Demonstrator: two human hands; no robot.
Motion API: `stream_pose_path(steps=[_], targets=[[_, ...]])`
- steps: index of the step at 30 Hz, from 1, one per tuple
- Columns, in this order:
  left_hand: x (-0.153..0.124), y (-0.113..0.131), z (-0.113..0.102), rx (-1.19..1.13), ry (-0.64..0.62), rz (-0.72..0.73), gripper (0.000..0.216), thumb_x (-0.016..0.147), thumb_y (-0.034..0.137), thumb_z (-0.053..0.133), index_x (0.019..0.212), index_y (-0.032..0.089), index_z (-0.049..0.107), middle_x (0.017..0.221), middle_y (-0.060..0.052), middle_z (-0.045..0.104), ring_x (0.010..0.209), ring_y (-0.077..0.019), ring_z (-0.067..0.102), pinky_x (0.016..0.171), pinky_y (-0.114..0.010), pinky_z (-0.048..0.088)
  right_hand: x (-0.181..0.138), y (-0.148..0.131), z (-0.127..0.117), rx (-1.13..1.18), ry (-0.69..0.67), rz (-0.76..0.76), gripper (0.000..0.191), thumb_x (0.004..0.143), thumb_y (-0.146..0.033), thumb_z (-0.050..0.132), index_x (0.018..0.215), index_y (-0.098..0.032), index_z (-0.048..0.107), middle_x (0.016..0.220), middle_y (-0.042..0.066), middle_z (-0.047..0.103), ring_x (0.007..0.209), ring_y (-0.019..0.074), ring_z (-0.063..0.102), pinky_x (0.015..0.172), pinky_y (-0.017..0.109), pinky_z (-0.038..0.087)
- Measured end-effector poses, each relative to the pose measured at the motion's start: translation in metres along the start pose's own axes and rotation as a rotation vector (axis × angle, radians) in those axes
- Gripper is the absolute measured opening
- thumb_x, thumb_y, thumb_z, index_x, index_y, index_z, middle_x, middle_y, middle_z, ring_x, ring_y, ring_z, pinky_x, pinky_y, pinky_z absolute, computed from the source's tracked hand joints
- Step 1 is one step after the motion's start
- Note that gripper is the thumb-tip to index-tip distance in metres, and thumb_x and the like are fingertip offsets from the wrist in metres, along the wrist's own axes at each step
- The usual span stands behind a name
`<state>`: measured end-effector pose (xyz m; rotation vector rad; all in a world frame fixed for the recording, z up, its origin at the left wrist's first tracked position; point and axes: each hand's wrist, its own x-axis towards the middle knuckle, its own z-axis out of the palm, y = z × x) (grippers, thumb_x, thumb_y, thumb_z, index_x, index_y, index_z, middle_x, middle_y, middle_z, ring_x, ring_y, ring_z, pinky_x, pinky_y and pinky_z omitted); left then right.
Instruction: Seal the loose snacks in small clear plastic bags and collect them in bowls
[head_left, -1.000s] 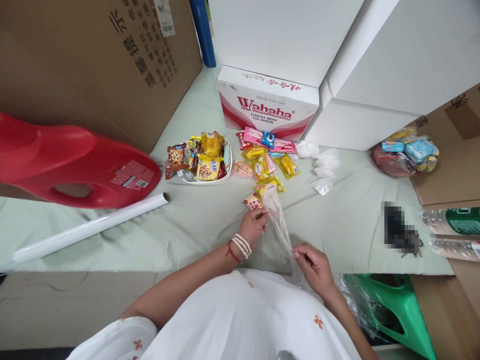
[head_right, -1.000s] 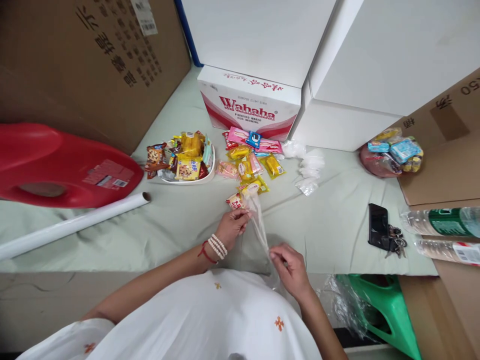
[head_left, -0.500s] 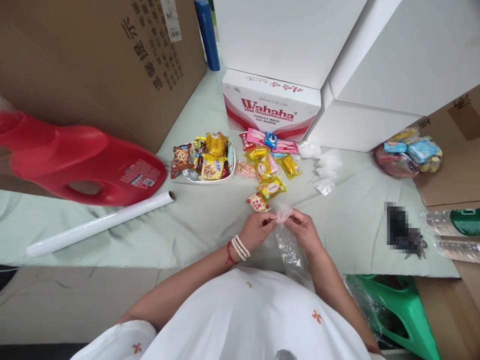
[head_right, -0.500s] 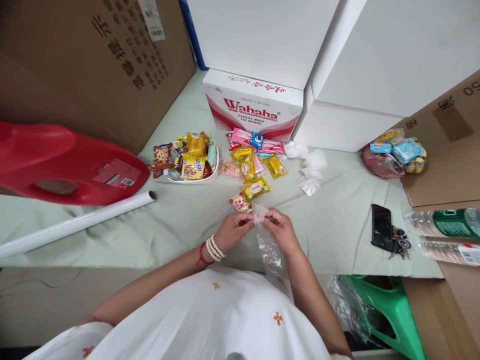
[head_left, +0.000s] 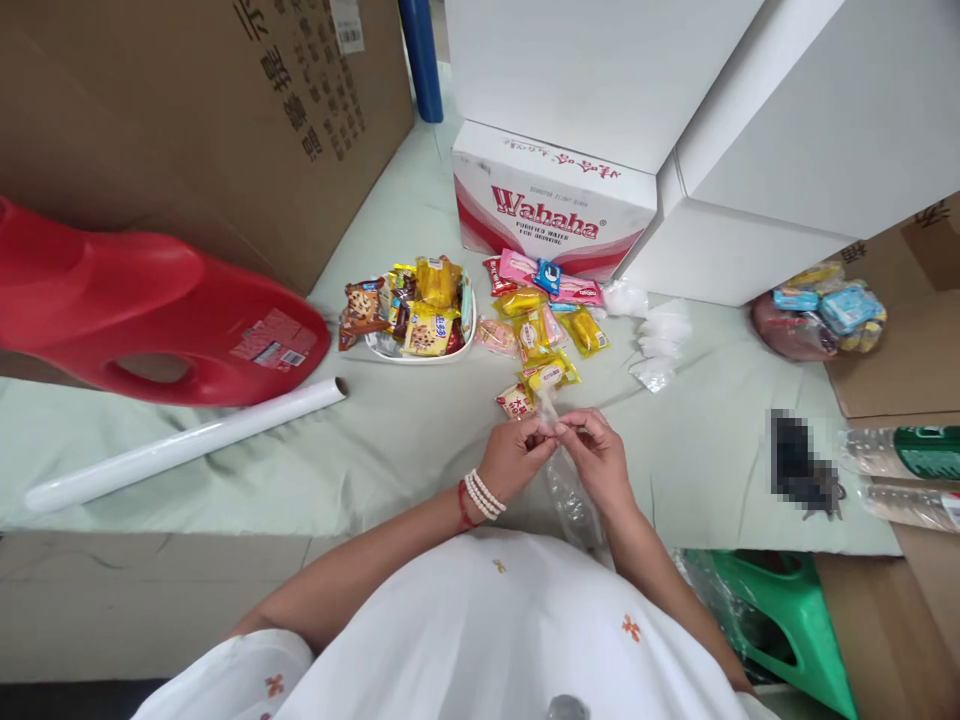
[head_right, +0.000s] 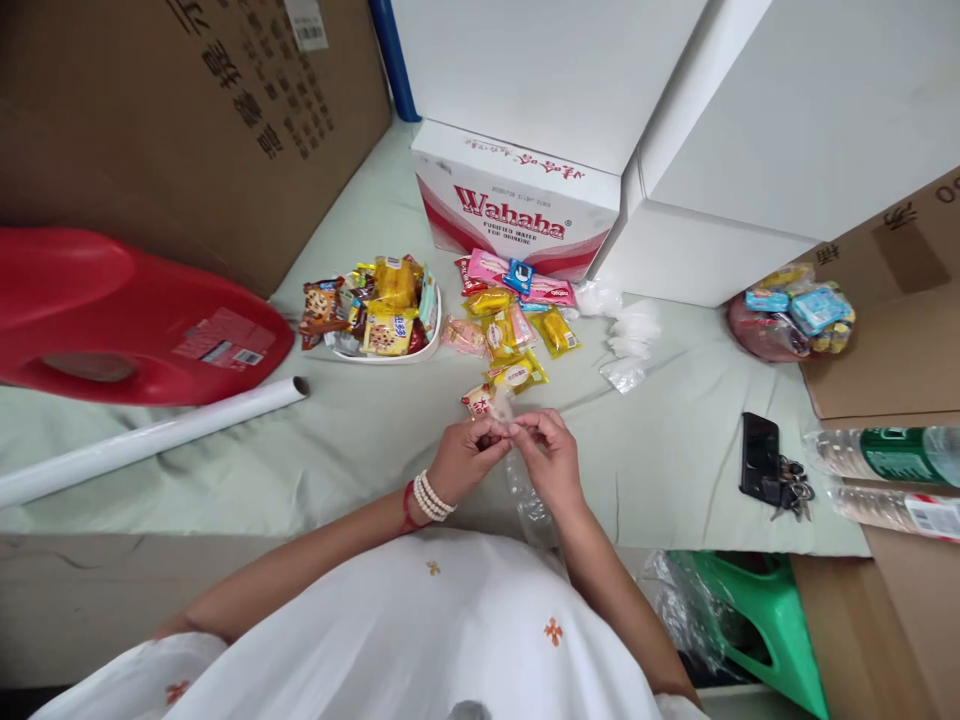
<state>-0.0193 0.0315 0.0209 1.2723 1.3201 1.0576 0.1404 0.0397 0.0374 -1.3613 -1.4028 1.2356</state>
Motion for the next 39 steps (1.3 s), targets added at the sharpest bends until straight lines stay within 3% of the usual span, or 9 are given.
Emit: stream_pose_path(steps=[6,10,14,17,21,25,29,34,39], targets=[[-0.002,-0.003,-0.006,-0.256,-0.049,-0.140,0.042,0.084,0.057,0.068,0.077,0.015,0.065,0.067,0.001,0.058,0.063,-0.0115,0.048,0.062,-0.025,0.040,0.010,0.005,0.007,0.098,-0.008,0.069,0.021,0.088,-0.042,0.073,0.089,-0.022,0.072,0.086,0.000,0.064,0.080,0.0149,0.057,0.074,0.026,0.044],[0.000,-0.001,-0.009,-0.306,-0.004,-0.122,0.048,0.081,0.061,0.072,0.072,0.016,0.059,0.065,0.004,0.052,0.065,-0.0109,0.044,0.063,-0.025,0.037,0.006,0.003,0.004,0.083,-0.029,0.040,0.019,0.087,-0.041,0.075,0.087,-0.022,0.072,0.086,0.000,0.062,0.081,0.0149,0.055,0.076,0.026,0.044],[0.002,-0.003,-0.017,-0.442,-0.099,-0.144,0.046,0.083,0.060,0.072,0.075,0.017,0.058,0.064,0.005,0.047,0.060,-0.0086,0.038,0.059,-0.024,0.035,0.009,0.006,-0.013,0.313,0.076,0.182,0.027,0.082,-0.047,0.077,0.088,-0.022,0.067,0.082,-0.001,0.061,0.074,0.0139,0.054,0.074,0.027,0.046],[0.003,-0.005,-0.022,-0.567,-0.134,-0.179,0.043,0.081,0.057,0.077,0.078,0.017,0.061,0.075,0.001,0.058,0.069,-0.0106,0.051,0.064,-0.024,0.042,0.011,0.010,-0.033,0.401,0.221,0.262,0.037,0.075,-0.049,0.082,0.086,-0.022,0.061,0.082,-0.002,0.058,0.071,0.0129,0.053,0.067,0.026,0.048],[0.001,-0.002,-0.017,-0.715,-0.143,-0.250,0.040,0.078,0.051,0.082,0.080,0.017,0.062,0.096,-0.005,0.068,0.091,-0.0171,0.065,0.082,-0.031,0.053,0.000,0.011,-0.045,0.209,0.476,0.119,0.036,0.084,-0.056,0.071,0.095,-0.023,0.060,0.093,0.001,0.060,0.080,0.0140,0.056,0.067,0.025,0.050],[-0.003,0.005,-0.008,-0.798,-0.167,-0.299,0.035,0.076,0.045,0.084,0.083,0.017,0.063,0.100,-0.006,0.072,0.094,-0.0203,0.070,0.088,-0.037,0.056,-0.013,0.018,-0.029,-0.075,0.276,0.123,0.054,0.078,-0.056,0.076,0.117,-0.023,0.062,0.111,0.008,0.067,0.097,0.0207,0.062,0.076,0.031,0.053],[0.000,0.008,-0.010,-0.930,-0.004,-0.383,0.030,0.070,0.031,0.083,0.080,0.018,0.058,0.088,-0.003,0.072,0.086,-0.0204,0.073,0.081,-0.036,0.060,-0.014,0.032,-0.015,-0.042,0.164,0.199,0.035,0.079,-0.052,0.074,0.093,-0.020,0.067,0.083,0.001,0.067,0.074,0.0162,0.057,0.070,0.029,0.048],[0.008,0.003,-0.024,-0.919,0.307,-0.572,0.024,0.073,0.022,0.073,0.075,0.019,0.049,0.065,0.005,0.060,0.056,-0.0103,0.062,0.054,-0.021,0.053,-0.013,0.035,-0.020,0.190,0.157,0.348,0.041,0.077,-0.057,0.075,0.093,-0.020,0.069,0.066,-0.005,0.057,0.053,0.0112,0.042,0.049,0.025,0.033],[-0.001,0.000,-0.023,-0.789,0.370,-0.634,0.030,0.084,0.045,0.072,0.088,0.021,0.053,0.068,0.004,0.064,0.051,-0.0109,0.061,0.043,-0.019,0.046,-0.016,0.030,-0.018,0.142,0.170,0.343,0.042,0.080,-0.061,0.071,0.087,-0.019,0.069,0.060,-0.005,0.054,0.049,0.0110,0.040,0.046,0.025,0.032]])
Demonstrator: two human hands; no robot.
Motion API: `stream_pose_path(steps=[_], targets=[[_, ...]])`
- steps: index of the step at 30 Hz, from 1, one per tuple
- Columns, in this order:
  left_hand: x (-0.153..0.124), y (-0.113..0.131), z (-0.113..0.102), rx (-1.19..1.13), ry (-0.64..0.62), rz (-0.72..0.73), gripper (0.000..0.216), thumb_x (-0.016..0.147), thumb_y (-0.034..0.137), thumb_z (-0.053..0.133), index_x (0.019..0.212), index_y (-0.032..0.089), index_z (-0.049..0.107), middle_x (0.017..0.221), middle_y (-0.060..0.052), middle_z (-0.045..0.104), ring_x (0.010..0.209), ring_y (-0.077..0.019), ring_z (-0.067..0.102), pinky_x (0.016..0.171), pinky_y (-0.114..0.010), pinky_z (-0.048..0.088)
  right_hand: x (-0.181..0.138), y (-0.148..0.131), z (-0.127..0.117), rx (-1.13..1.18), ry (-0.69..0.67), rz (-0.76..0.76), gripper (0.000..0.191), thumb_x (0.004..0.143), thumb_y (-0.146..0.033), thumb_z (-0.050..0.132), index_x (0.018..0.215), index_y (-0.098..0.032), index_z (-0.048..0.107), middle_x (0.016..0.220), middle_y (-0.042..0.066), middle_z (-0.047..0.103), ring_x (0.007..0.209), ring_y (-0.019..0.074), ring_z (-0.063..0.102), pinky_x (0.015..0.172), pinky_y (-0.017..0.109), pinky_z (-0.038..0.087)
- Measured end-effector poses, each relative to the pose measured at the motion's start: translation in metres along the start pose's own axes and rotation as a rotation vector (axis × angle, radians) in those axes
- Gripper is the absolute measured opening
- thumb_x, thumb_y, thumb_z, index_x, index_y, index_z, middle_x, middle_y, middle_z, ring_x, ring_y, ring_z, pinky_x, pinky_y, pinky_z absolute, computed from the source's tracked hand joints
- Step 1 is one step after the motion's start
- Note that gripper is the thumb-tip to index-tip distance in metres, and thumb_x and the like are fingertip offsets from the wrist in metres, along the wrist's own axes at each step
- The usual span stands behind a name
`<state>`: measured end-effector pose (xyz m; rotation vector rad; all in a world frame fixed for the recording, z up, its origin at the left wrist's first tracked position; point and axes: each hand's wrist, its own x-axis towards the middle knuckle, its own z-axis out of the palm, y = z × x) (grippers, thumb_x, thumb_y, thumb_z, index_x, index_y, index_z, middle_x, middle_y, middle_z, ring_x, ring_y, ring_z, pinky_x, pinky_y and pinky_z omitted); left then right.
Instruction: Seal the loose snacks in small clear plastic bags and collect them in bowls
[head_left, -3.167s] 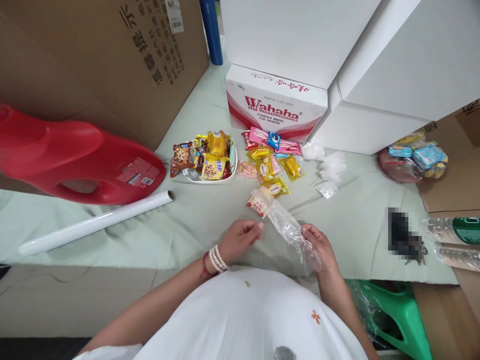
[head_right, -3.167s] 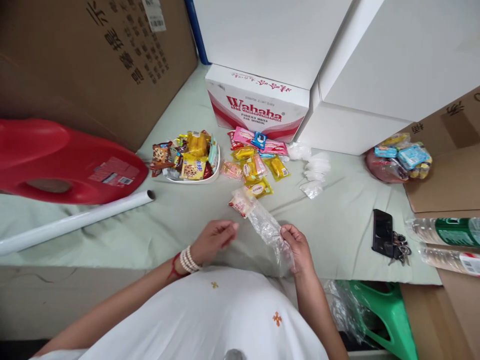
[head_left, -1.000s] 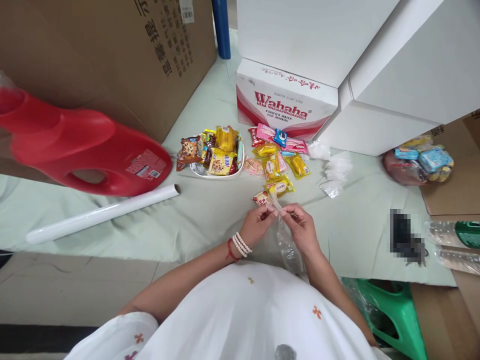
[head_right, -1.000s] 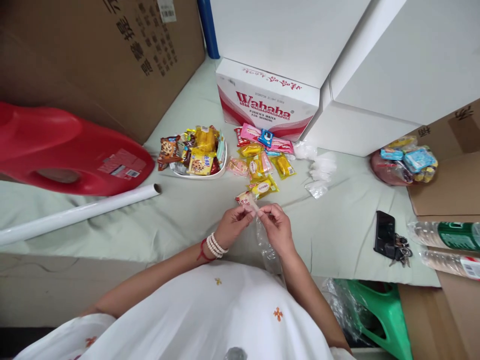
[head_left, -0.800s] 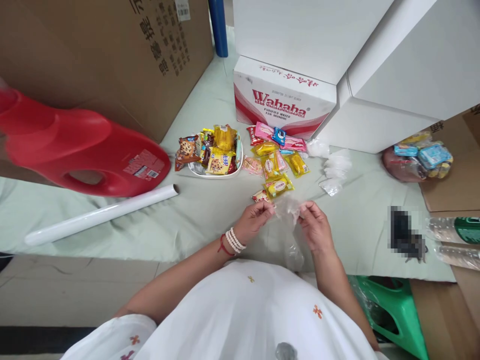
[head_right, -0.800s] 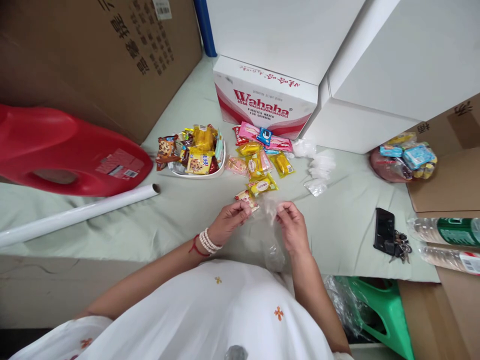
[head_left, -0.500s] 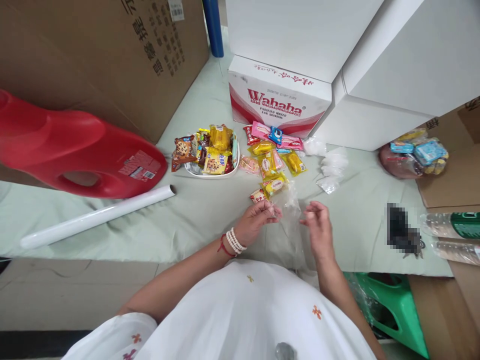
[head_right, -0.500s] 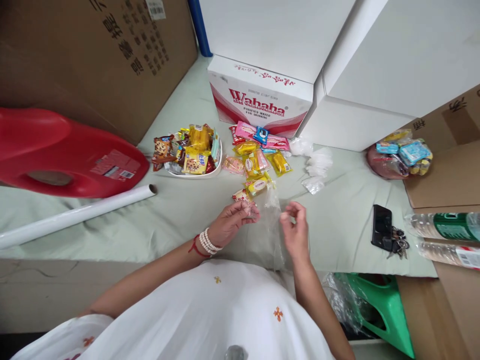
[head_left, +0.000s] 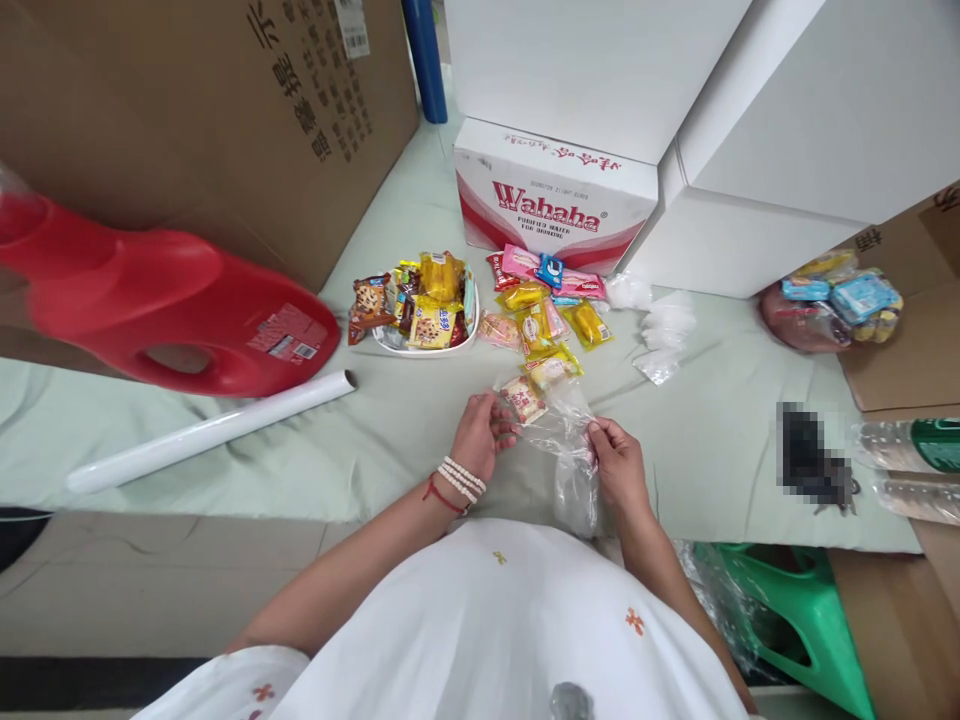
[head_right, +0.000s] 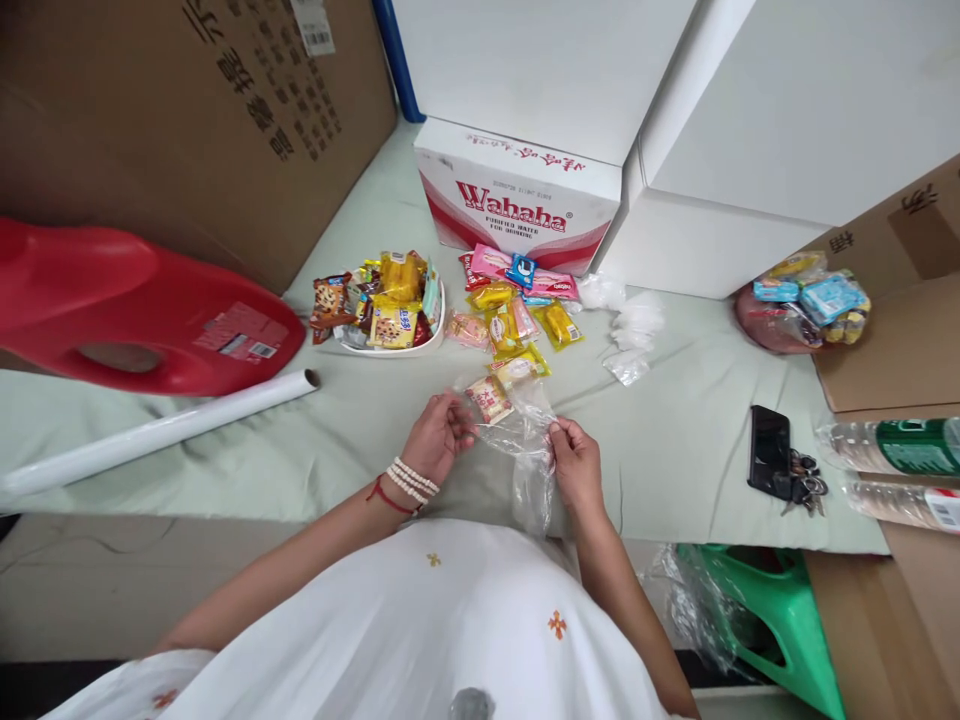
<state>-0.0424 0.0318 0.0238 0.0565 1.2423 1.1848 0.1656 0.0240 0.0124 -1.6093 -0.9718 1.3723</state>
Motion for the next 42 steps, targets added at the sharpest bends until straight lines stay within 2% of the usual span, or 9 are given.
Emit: stream_pose_path(steps=[3,9,19,22,26,29,32,39,42], targets=[[-0.008,-0.009,0.001,0.205,-0.073,-0.099,0.046,0.079,0.060,0.075,0.092,0.019,0.060,0.080,-0.003,0.070,0.064,-0.0151,0.067,0.050,-0.023,0.052,-0.005,0.001,0.006,-0.036,-0.014,-0.060,0.041,0.085,-0.059,0.068,0.095,-0.019,0.072,0.064,-0.004,0.058,0.051,0.0114,0.043,0.048,0.025,0.036],[-0.010,-0.021,0.001,0.244,-0.168,-0.061,0.033,0.074,0.040,0.082,0.084,0.019,0.058,0.080,0.001,0.065,0.069,-0.0128,0.065,0.062,-0.026,0.055,-0.003,-0.001,0.001,-0.095,-0.066,-0.092,0.045,0.086,-0.060,0.066,0.103,-0.019,0.075,0.065,-0.002,0.062,0.051,0.0127,0.047,0.049,0.026,0.040],[0.002,0.004,-0.024,0.378,-0.249,-0.100,0.044,0.070,0.046,0.084,0.088,0.019,0.054,0.059,0.012,0.039,0.038,-0.0024,0.028,0.039,-0.018,0.021,0.014,-0.010,-0.081,0.087,0.085,0.068,0.050,0.064,-0.058,0.084,0.091,-0.018,0.070,0.060,-0.006,0.052,0.043,0.0062,0.034,0.040,0.021,0.020],[0.004,0.017,-0.038,0.656,-0.150,0.115,0.040,0.069,0.042,0.083,0.092,0.019,0.058,0.063,0.009,0.043,0.045,-0.0066,0.035,0.044,-0.021,0.029,0.017,-0.011,-0.105,0.048,0.051,0.136,0.054,0.060,-0.058,0.087,0.091,-0.017,0.072,0.060,-0.006,0.052,0.043,0.0054,0.034,0.041,0.020,0.019],[-0.010,0.008,-0.038,0.903,0.117,0.737,0.022,0.079,0.029,0.073,0.097,0.021,0.063,0.079,0.000,0.055,0.075,-0.0181,0.055,0.073,-0.032,0.049,0.020,-0.009,-0.112,-0.067,0.039,0.102,0.051,0.063,-0.059,0.085,0.089,-0.016,0.074,0.061,-0.004,0.056,0.046,0.0071,0.038,0.044,0.022,0.026],[-0.017,-0.014,-0.019,1.165,-0.320,1.100,0.012,0.090,0.025,0.061,0.096,0.024,0.070,0.099,-0.010,0.068,0.099,-0.0261,0.062,0.095,-0.044,0.048,0.017,-0.009,-0.106,-0.102,0.022,0.087,0.050,0.065,-0.060,0.084,0.089,-0.017,0.075,0.063,-0.002,0.060,0.049,0.0084,0.039,0.045,0.022,0.027],[-0.006,-0.034,-0.002,1.394,-0.723,1.115,0.023,0.092,0.018,0.057,0.108,0.025,0.074,0.123,-0.013,0.070,0.125,-0.0299,0.059,0.112,-0.052,0.037,0.014,-0.008,-0.108,-0.111,0.005,0.108,0.051,0.064,-0.061,0.084,0.088,-0.017,0.075,0.063,-0.001,0.059,0.050,0.0085,0.037,0.044,0.022,0.025],[0.016,-0.034,-0.039,1.656,-1.073,0.970,0.071,0.082,0.027,0.078,0.148,0.031,0.052,0.165,-0.012,0.040,0.154,-0.0344,0.031,0.126,-0.058,0.013,0.038,-0.015,-0.173,-0.581,0.027,0.037,0.034,0.070,-0.050,0.077,0.083,-0.019,0.075,0.065,0.003,0.063,0.056,0.0152,0.050,0.053,0.028,0.037],[0.007,-0.027,-0.053,1.602,-1.078,0.996,0.077,0.080,0.038,0.079,0.151,0.031,0.049,0.168,-0.013,0.032,0.156,-0.0380,0.025,0.126,-0.061,0.011,0.067,-0.038,-0.163,-0.952,0.100,-0.207,0.019,0.080,-0.037,0.069,0.085,-0.021,0.077,0.080,0.007,0.071,0.072,0.0218,0.061,0.070,0.034,0.047]])
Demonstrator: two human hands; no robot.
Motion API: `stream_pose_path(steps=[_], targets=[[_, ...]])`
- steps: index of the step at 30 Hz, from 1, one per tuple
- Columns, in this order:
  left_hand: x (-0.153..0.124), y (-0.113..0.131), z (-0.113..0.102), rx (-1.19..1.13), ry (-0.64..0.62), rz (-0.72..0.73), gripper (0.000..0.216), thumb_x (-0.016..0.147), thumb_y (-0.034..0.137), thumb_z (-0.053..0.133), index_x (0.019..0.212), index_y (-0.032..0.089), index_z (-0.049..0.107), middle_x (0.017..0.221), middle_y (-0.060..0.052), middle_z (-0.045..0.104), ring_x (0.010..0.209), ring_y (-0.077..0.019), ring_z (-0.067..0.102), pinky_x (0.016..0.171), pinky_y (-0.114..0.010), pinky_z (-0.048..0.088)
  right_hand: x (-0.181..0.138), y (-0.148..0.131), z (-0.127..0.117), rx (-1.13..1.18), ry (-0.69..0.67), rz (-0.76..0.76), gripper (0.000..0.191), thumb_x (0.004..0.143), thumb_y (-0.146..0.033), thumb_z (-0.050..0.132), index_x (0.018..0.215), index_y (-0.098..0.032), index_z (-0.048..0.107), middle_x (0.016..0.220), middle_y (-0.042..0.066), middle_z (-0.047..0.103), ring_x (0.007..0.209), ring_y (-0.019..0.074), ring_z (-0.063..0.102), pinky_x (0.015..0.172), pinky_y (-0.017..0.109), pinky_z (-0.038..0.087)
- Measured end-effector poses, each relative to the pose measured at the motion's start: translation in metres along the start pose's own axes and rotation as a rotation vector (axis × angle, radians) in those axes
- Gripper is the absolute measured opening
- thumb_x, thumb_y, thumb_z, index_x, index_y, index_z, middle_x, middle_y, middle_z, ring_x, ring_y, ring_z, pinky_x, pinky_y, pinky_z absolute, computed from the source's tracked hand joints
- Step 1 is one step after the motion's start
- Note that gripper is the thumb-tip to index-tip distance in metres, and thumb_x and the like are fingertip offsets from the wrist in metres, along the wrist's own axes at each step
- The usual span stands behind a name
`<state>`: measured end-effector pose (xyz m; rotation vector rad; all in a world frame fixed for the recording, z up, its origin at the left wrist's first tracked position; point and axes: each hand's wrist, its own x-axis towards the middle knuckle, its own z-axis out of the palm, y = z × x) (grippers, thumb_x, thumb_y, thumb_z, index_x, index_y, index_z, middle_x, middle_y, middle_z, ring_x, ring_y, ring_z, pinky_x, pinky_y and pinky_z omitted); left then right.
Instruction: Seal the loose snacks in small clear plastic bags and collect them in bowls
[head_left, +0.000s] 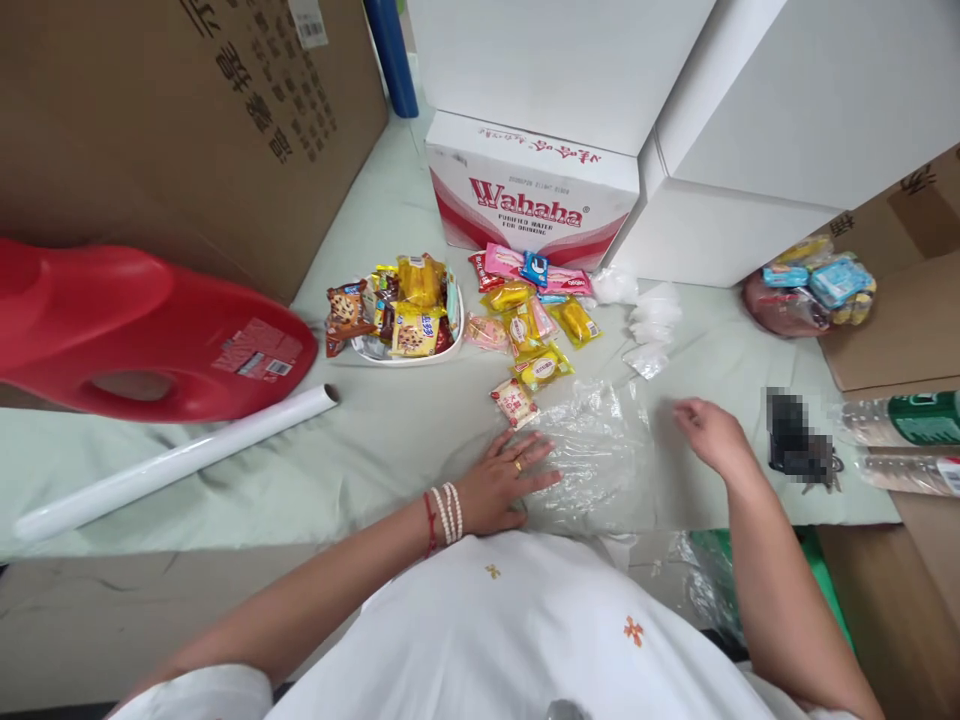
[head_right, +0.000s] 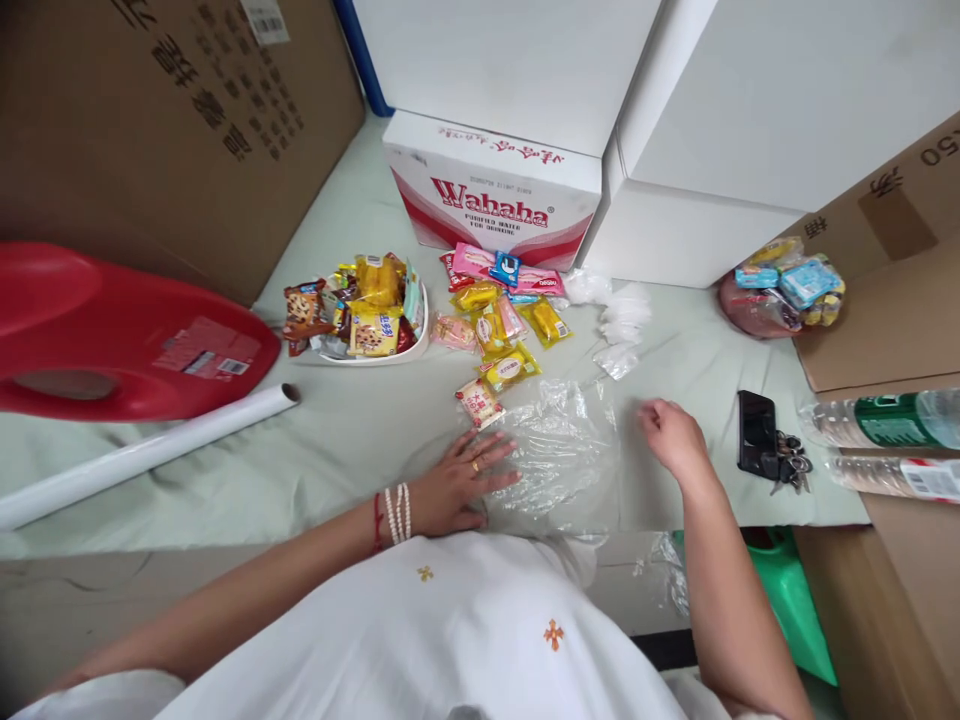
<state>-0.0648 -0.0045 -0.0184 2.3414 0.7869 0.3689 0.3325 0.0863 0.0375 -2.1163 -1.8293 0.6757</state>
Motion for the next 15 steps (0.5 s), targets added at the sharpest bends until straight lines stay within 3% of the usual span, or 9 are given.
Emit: stream_pose_path(steps=[2,6,8,11,15], targets=[[-0.002,0.005,0.000,-0.056,0.079,0.007,0.068,0.087,0.042,0.070,0.150,0.026,0.049,0.164,-0.015,0.040,0.155,-0.0359,0.030,0.126,-0.060,0.013,0.024,-0.038,0.010,-0.067,0.022,-0.215,0.024,0.089,-0.030,0.060,0.103,-0.022,0.077,0.095,0.009,0.074,0.084,0.0240,0.065,0.081,0.037,0.050],[0.005,0.006,0.007,-0.125,0.260,-0.154,0.039,0.101,0.027,0.044,0.135,0.022,0.062,0.143,-0.013,0.064,0.146,-0.0268,0.046,0.126,-0.054,0.023,0.058,-0.135,0.057,-0.153,-0.181,-0.703,0.050,0.087,-0.010,0.056,0.134,-0.022,0.067,0.132,0.009,0.067,0.120,0.0264,0.060,0.102,0.037,0.046],[0.008,0.003,0.011,-0.067,0.256,-0.238,0.034,0.100,0.026,0.047,0.128,0.022,0.067,0.143,-0.011,0.065,0.146,-0.0279,0.046,0.125,-0.055,0.025,0.067,-0.166,0.079,-0.245,-0.317,-0.772,0.061,0.083,-0.005,0.060,0.143,-0.020,0.060,0.145,0.011,0.059,0.128,0.0274,0.056,0.105,0.035,0.045],[0.007,-0.002,0.014,0.039,0.175,-0.254,0.045,0.094,0.030,0.061,0.138,0.022,0.062,0.156,-0.012,0.052,0.150,-0.0306,0.039,0.127,-0.056,0.021,0.077,-0.175,0.091,-0.348,-0.393,-0.703,0.059,0.083,-0.007,0.064,0.141,-0.019,0.062,0.139,0.013,0.061,0.117,0.0274,0.063,0.094,0.032,0.048],[0.003,-0.002,0.014,0.072,0.130,-0.242,0.062,0.090,0.040,0.068,0.148,0.023,0.053,0.162,-0.011,0.045,0.154,-0.0312,0.033,0.129,-0.054,0.015,0.080,-0.136,0.058,-0.340,-0.288,-0.581,0.052,0.081,-0.011,0.070,0.131,-0.022,0.068,0.127,0.012,0.065,0.105,0.0263,0.066,0.087,0.031,0.048]])
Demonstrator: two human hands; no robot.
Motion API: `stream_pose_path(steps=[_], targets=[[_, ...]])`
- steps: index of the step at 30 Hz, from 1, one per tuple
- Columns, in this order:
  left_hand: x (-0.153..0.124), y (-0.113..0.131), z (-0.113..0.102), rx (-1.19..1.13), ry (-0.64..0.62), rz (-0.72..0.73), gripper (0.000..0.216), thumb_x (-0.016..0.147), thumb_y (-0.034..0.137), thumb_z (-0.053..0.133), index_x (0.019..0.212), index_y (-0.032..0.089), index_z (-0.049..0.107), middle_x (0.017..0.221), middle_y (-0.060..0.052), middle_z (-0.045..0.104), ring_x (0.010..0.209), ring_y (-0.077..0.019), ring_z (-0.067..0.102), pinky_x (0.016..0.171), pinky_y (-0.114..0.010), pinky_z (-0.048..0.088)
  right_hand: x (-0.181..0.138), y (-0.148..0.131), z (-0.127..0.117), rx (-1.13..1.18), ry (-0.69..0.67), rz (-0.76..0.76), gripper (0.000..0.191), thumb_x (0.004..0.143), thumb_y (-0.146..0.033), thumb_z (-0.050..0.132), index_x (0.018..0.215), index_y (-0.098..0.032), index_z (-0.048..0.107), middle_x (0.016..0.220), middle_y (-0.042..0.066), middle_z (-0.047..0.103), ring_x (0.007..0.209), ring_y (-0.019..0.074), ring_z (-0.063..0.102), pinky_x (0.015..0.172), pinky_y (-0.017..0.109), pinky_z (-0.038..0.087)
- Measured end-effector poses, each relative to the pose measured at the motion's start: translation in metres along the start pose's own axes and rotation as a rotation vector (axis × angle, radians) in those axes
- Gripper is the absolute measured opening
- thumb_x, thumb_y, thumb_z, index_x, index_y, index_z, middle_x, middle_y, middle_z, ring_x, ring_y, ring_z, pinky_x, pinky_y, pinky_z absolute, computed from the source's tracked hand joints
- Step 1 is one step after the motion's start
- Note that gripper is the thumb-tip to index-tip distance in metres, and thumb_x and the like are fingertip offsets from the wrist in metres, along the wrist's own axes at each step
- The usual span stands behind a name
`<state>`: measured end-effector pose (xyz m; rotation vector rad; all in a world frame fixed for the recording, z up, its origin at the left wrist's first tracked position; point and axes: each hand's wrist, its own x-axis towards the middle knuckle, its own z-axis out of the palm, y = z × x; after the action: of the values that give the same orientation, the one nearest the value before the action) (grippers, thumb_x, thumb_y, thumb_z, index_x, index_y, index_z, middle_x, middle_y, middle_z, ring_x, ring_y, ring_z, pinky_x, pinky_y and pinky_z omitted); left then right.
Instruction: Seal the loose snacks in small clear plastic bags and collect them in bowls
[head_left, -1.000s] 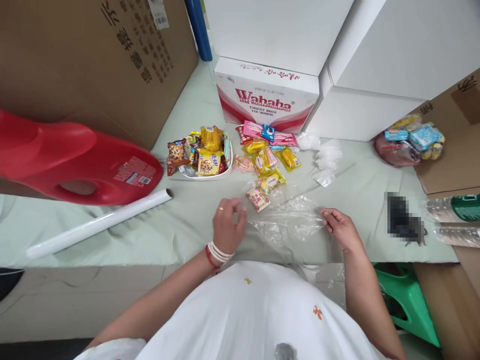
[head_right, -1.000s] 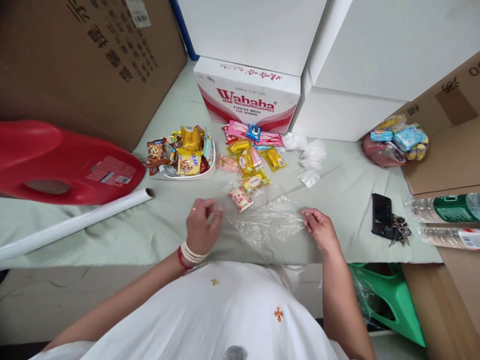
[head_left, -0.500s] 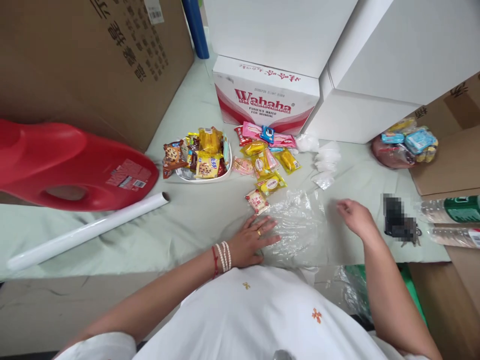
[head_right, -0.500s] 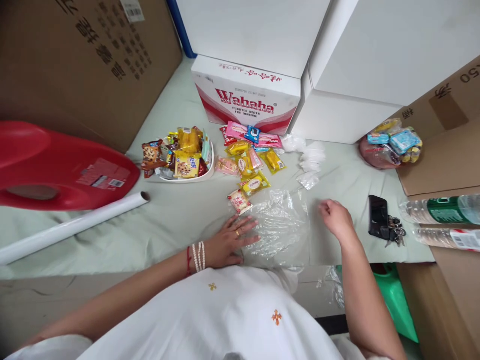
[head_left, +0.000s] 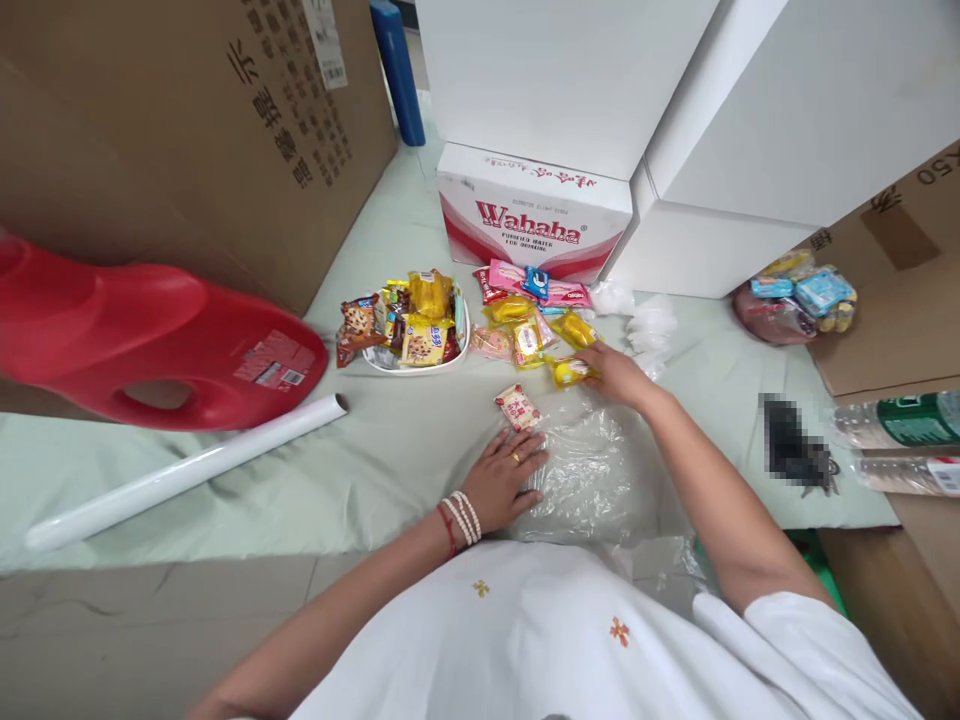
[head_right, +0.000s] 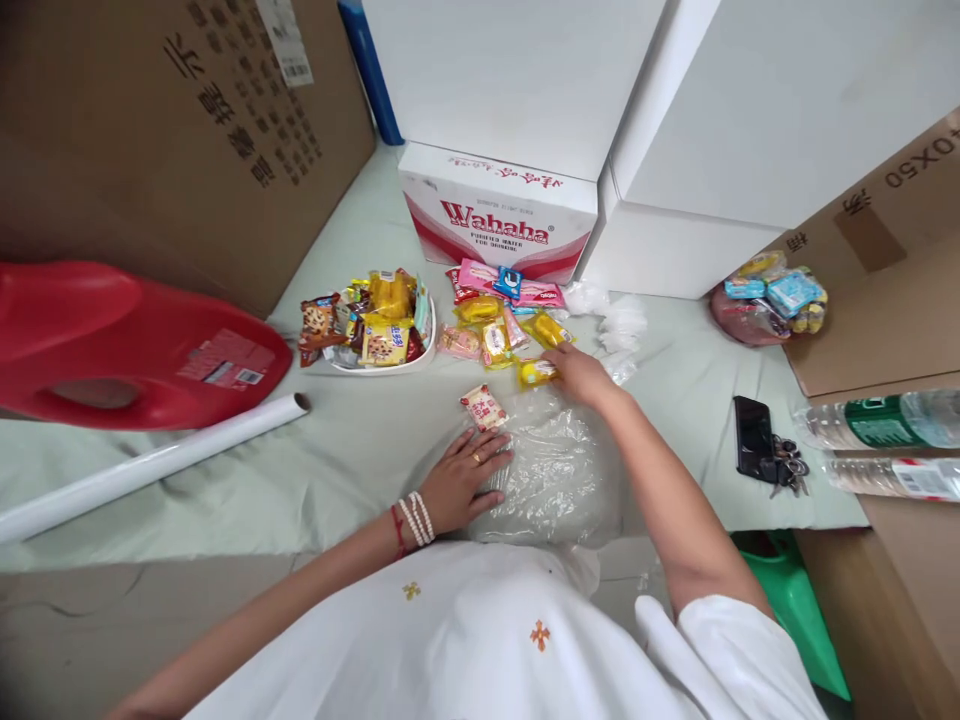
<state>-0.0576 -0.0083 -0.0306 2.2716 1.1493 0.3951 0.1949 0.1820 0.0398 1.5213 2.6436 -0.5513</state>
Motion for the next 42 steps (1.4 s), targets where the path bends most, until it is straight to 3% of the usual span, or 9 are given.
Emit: stream_pose_path(steps=[6,13,19,22,25,29,34,38,42], targets=[[0.005,0.001,-0.005,-0.064,0.036,-0.020,0.059,0.087,0.038,0.069,0.142,0.019,0.057,0.165,-0.016,0.038,0.153,-0.0332,0.035,0.127,-0.055,0.020,-0.087,0.022,-0.029,0.152,0.257,0.100,0.054,0.082,-0.023,0.069,0.136,-0.025,0.064,0.121,0.010,0.065,0.100,0.0272,0.064,0.085,0.037,0.052],[-0.015,0.000,-0.026,-0.083,0.205,0.137,0.057,0.081,0.016,0.058,0.138,0.023,0.057,0.161,-0.014,0.045,0.153,-0.0335,0.034,0.127,-0.061,0.012,-0.117,-0.066,0.034,0.191,-0.097,0.070,0.056,0.085,-0.012,0.063,0.139,-0.028,0.060,0.133,0.010,0.060,0.107,0.0262,0.067,0.086,0.034,0.053],[-0.044,-0.009,-0.033,-0.097,-0.103,0.342,0.062,0.084,0.018,0.061,0.144,0.028,0.052,0.147,-0.012,0.059,0.147,-0.0293,0.043,0.127,-0.059,0.018,-0.177,-0.054,0.053,0.356,0.078,-0.067,0.073,0.096,-0.030,0.063,0.161,-0.030,0.030,0.159,0.014,0.037,0.141,0.0291,0.048,0.109,0.045,0.050],[-0.045,-0.019,-0.024,-0.039,-0.102,0.297,0.040,0.091,0.030,0.066,0.131,0.029,0.064,0.147,-0.013,0.058,0.145,-0.0305,0.046,0.124,-0.058,0.027,-0.220,-0.039,0.067,0.284,0.056,-0.180,0.068,0.093,-0.032,0.069,0.155,-0.029,0.043,0.156,0.015,0.043,0.143,0.0321,0.044,0.114,0.053,0.045],[-0.042,-0.023,-0.018,-0.050,-0.029,0.262,0.015,0.097,0.028,0.061,0.106,0.028,0.073,0.137,-0.009,0.066,0.138,-0.0271,0.053,0.122,-0.054,0.032,-0.238,-0.031,0.086,0.251,0.096,-0.192,0.038,0.095,-0.019,0.063,0.132,-0.027,0.066,0.146,0.014,0.056,0.134,0.0318,0.052,0.108,0.056,0.048],[-0.033,-0.016,-0.028,-0.268,0.108,0.110,0.020,0.101,0.026,0.052,0.097,0.022,0.070,0.111,-0.010,0.073,0.117,-0.0222,0.065,0.105,-0.042,0.050,-0.224,-0.019,0.084,0.488,0.143,-0.201,0.021,0.102,-0.024,0.052,0.110,-0.024,0.072,0.111,0.011,0.072,0.104,0.0236,0.066,0.090,0.042,0.056],[-0.003,-0.010,-0.039,-0.200,0.253,-0.188,0.030,0.101,0.034,0.049,0.081,0.020,0.067,0.088,-0.008,0.067,0.094,-0.0230,0.061,0.087,-0.038,0.052,-0.184,0.000,0.054,0.577,0.113,0.066,0.032,0.106,-0.040,0.045,0.099,-0.021,0.071,0.086,0.005,0.071,0.079,0.0181,0.066,0.074,0.029,0.052],[0.020,-0.013,-0.027,0.117,0.388,-0.436,0.017,0.089,0.031,0.061,0.091,0.018,0.072,0.093,-0.012,0.064,0.093,-0.0295,0.056,0.088,-0.046,0.049,-0.148,0.006,0.040,0.240,0.078,0.241,0.028,0.101,-0.030,0.048,0.113,-0.020,0.071,0.097,0.009,0.073,0.089,0.0233,0.065,0.077,0.031,0.050],[0.017,-0.004,-0.027,0.264,0.655,-0.443,0.022,0.088,0.020,0.057,0.103,0.015,0.072,0.097,-0.013,0.063,0.094,-0.0290,0.056,0.089,-0.045,0.046,-0.107,-0.001,0.026,-0.004,0.214,0.209,0.036,0.101,-0.027,0.048,0.131,-0.016,0.066,0.120,0.016,0.068,0.114,0.0309,0.055,0.094,0.038,0.047]])
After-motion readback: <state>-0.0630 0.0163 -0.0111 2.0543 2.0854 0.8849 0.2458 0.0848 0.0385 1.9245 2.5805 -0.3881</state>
